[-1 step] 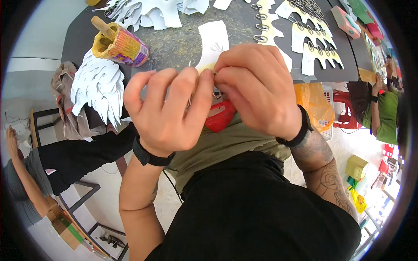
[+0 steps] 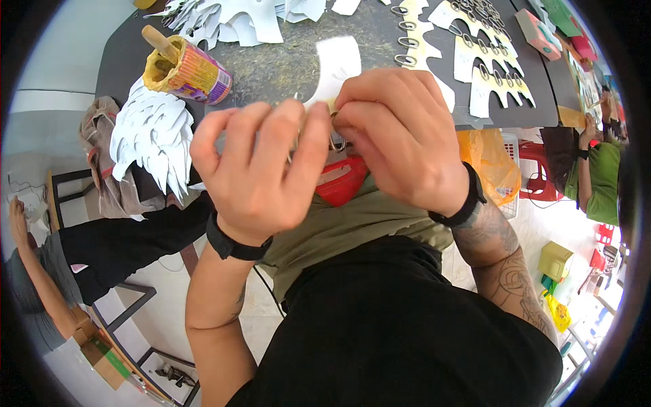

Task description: Attaching metal rings and assembling white leather shoe components.

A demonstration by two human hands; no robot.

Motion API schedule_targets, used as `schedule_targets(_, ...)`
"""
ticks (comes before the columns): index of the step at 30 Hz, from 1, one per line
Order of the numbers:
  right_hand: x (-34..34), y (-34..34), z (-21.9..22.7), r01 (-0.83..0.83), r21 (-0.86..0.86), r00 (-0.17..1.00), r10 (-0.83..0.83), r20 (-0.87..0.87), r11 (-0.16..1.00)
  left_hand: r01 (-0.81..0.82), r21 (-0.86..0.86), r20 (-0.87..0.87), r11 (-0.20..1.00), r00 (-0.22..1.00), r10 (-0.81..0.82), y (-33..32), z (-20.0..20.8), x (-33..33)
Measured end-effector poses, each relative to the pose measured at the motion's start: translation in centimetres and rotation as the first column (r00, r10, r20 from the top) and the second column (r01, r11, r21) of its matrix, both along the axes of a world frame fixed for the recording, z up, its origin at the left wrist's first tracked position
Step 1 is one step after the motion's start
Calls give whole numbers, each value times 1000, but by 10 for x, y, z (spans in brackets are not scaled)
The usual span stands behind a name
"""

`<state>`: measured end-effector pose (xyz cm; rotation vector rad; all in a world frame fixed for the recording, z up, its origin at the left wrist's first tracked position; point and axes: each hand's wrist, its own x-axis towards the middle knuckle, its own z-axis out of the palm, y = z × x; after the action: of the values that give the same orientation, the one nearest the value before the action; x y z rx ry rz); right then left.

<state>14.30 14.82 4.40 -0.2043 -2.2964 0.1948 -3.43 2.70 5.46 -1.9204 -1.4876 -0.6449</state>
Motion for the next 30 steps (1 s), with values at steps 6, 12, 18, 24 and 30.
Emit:
schedule_targets(6,6,11,-13,98,83,989,-106,104,992,-234,-96,-41,968,972,231,-10,-10,-23)
schedule_targets(12,-2,7,-29,93,96,974,-111,198,991,-208,-130,-122,969,974,193,-22,-30,-34)
schedule_targets(18,-1,2,-50,51,-12,960,-46,276,999,-26,-606,176,795,970,166,-45,-24,-47)
schedule_targets(24,1,8,-56,33,-97,971,-9,240,995,195,-382,495,904,869,21,-11,-20,-18)
schedule_targets(30,-3,8,-53,38,-140,961,2,275,989,220,-402,625,889,775,91,21,-47,4)
